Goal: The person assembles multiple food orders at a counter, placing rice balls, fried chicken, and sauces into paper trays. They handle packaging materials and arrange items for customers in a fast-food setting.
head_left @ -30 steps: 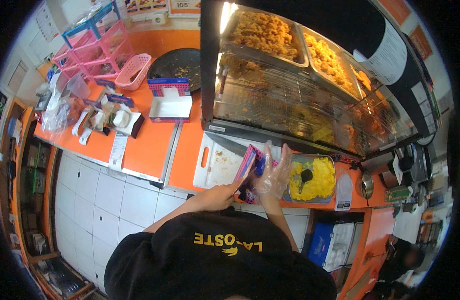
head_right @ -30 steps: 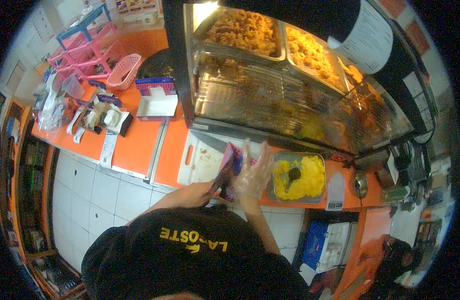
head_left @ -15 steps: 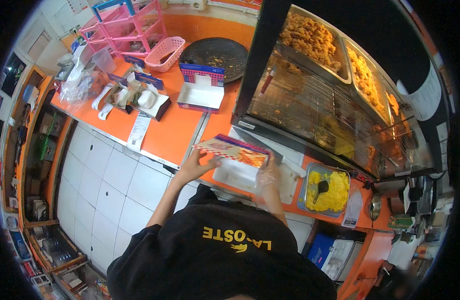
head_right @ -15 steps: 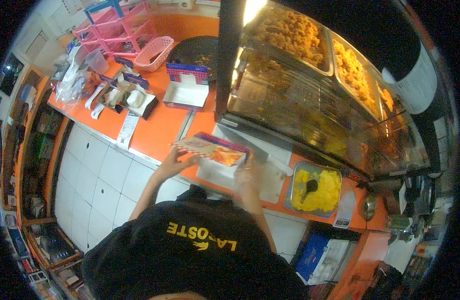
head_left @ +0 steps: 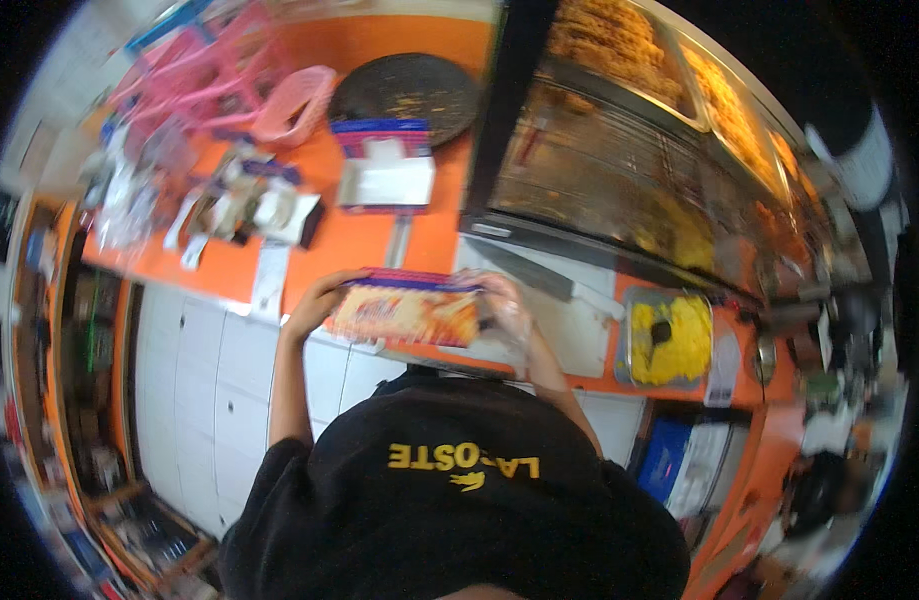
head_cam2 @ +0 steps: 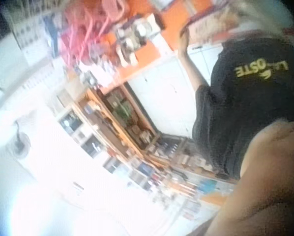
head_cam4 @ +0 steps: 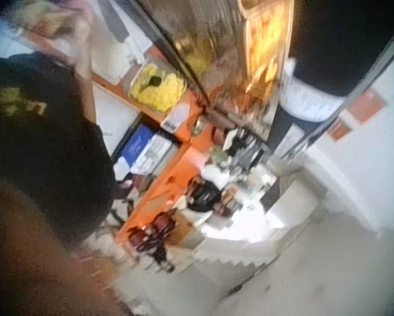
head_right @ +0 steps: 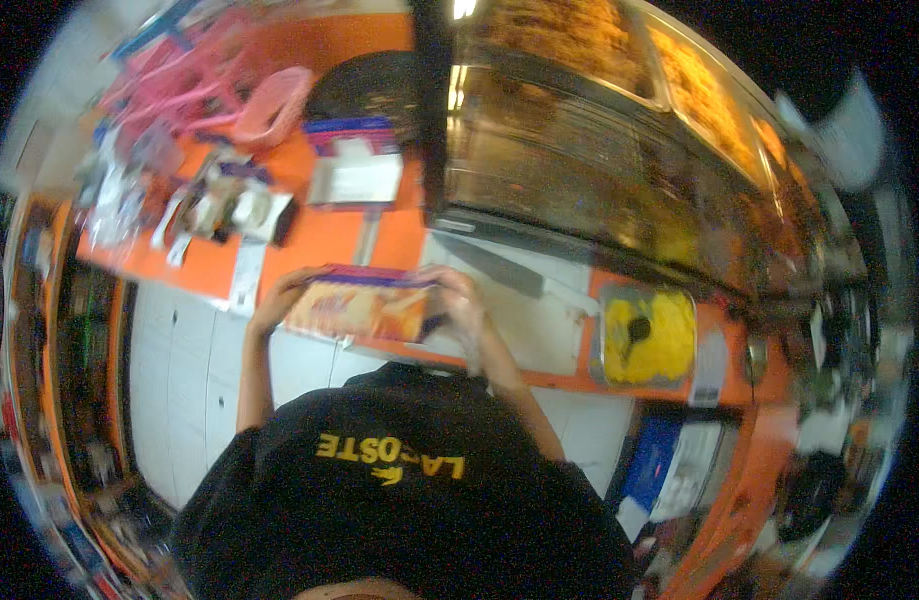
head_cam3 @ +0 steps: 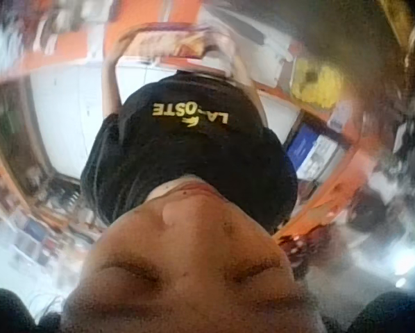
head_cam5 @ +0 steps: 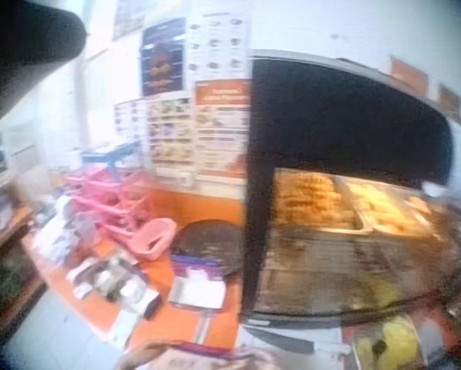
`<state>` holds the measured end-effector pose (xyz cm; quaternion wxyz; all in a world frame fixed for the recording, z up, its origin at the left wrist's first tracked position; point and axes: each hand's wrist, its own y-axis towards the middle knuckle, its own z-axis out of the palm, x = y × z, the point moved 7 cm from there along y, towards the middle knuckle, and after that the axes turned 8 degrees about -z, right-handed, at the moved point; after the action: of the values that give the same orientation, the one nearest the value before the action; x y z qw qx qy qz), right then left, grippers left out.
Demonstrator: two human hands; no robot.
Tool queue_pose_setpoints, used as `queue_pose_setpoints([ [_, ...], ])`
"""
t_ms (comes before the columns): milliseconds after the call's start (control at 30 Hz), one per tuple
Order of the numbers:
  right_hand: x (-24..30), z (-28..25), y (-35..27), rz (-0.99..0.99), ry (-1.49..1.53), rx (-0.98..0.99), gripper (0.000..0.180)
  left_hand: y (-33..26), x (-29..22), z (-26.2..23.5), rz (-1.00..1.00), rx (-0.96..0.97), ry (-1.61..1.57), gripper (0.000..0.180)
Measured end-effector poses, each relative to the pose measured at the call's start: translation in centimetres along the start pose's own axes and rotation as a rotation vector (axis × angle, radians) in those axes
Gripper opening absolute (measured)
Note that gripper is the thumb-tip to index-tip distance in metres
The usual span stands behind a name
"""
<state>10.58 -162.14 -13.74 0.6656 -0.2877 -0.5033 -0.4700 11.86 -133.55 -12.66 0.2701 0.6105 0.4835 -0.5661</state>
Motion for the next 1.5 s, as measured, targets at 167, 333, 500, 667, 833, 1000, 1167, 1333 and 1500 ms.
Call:
queue_pose_setpoints([
  [167, -4.5, -0.9, 1.3, 0.076, -0.606, -0.001, 0.054, 3.4, 4.7, -4.4, -0.146, -0.097, 0.267, 0.043],
  [333, 8.3, -2.4, -2.9, 0.185, -0.710, -0.058, 0.044, 7.2, 10.5, -10.6, -0.182, -0.389, 0.538, 0.039],
  [500, 30.4, -0.6, -7.2, -0.409, -1.011, -0.299, 0.015, 8.1, 9.4, -12.8, -0.123, -0.743, 0.775, 0.026],
  [667, 50.3, 0.7, -13.3, -1.041, -1.730, -1.092, 0.017, 7.4, 10.2, -13.3, -0.167, -0.829, 0.846, 0.030],
  [833, 67.5, -8.7, -16.0, -0.604, -2.068, -1.188, 0.032, 8.7, 2.3, -5.5, -0.197, -0.640, 0.851, 0.030],
  [1000, 70.1, -17.2, -8.4, 0.069, -1.954, -1.197, 0.029, 3.4, 3.7, -10.6, -0.298, -0.891, 0.878, 0.036],
  [1167, 69.6, -18.5, -9.5, 0.196, -1.823, -1.218, 0.028, 5.9, 2.5, -6.2, 0.113, -0.790, 0.793, 0.035],
  [1333, 70.4, -15.4, -11.9, -0.064, -2.076, -1.198, 0.027, 5.2, -4.2, 0.7, 0.392, -0.625, 0.563, 0.032],
  [1500, 70.1, -4.5, -17.4, -0.959, -2.059, -1.432, 0.035, 5.1, -13.1, 10.0, 0.329, -0.437, 0.161, 0.031],
])
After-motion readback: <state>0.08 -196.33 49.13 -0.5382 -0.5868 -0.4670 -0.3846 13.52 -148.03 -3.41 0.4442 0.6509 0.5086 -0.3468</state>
